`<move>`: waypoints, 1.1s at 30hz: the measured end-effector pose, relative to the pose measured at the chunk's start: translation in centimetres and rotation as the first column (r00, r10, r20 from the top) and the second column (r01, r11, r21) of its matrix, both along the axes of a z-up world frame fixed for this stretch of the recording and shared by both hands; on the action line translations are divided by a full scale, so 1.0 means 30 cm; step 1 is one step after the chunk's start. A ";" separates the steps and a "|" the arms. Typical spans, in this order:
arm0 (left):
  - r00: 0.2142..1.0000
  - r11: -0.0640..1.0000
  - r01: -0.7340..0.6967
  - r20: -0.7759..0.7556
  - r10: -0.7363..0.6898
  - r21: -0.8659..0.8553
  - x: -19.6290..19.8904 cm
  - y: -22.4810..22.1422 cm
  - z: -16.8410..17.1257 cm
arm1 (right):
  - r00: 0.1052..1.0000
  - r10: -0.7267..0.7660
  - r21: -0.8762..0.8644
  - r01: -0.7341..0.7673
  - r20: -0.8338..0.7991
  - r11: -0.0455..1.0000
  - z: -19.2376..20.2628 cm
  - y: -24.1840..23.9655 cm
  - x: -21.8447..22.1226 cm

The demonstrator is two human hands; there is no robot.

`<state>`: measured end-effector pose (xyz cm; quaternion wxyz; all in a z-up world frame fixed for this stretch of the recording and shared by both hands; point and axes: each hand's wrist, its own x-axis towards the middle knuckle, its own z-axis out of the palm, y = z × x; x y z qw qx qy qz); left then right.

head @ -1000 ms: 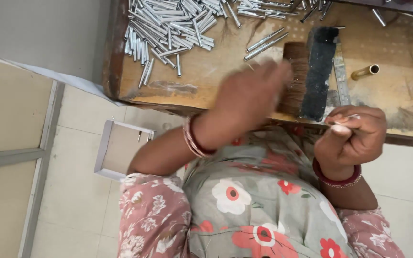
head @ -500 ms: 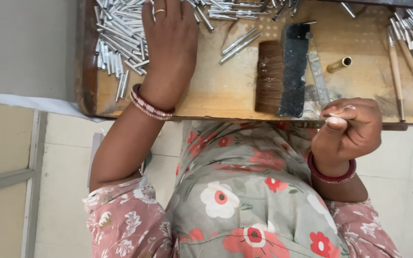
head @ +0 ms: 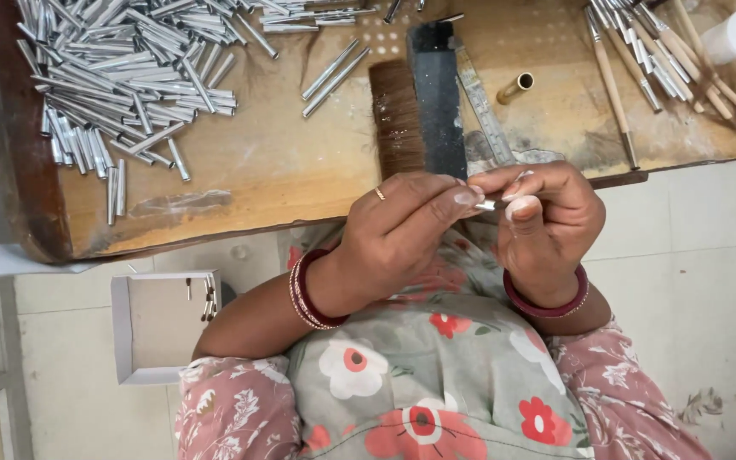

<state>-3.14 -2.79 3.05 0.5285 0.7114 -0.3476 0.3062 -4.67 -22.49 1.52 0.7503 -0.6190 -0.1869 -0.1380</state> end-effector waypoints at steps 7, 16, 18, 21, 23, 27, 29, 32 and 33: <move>0.999 0.999 0.012 -0.033 -0.014 -0.047 -0.004 0.001 0.013 | 0.998 -0.046 -0.226 0.056 0.049 0.973 0.028 -0.014 -0.015; 0.996 0.998 0.058 -0.069 -0.057 0.013 -0.029 0.025 0.012 | 0.990 0.015 -0.480 0.055 0.142 0.875 0.118 -0.068 -0.037; 0.994 0.998 0.064 -0.084 -0.062 0.018 -0.031 0.033 0.016 | 0.970 0.012 -0.537 0.124 0.242 0.834 0.125 -0.053 -0.021; 0.993 0.998 0.057 -0.106 -0.056 0.007 -0.028 0.042 0.018 | 0.958 0.044 -0.585 0.136 0.283 0.799 0.178 -0.022 0.002; 0.992 0.999 0.037 -0.120 -0.038 -0.013 -0.029 0.044 0.018 | 0.973 0.080 -0.585 0.064 0.217 0.808 0.172 -0.012 0.008; 0.986 0.997 0.014 -0.166 -0.027 -0.077 -0.034 0.032 0.013 | 0.966 -0.130 -0.366 0.207 0.224 0.907 0.056 -0.033 -0.006; 0.984 0.995 0.017 -0.175 -0.034 -0.097 -0.036 0.025 0.011 | 0.947 -0.199 -0.431 0.295 0.253 0.853 0.016 -0.046 -0.009; 0.969 0.987 0.050 -0.231 -0.085 -0.151 -0.047 0.027 0.013 | 0.910 -0.110 -0.458 0.302 0.399 0.836 0.008 -0.015 0.011; 0.962 0.983 0.065 -0.250 -0.107 -0.170 -0.049 0.028 0.013 | 0.807 -0.049 -0.442 0.372 0.589 0.816 0.030 0.023 0.037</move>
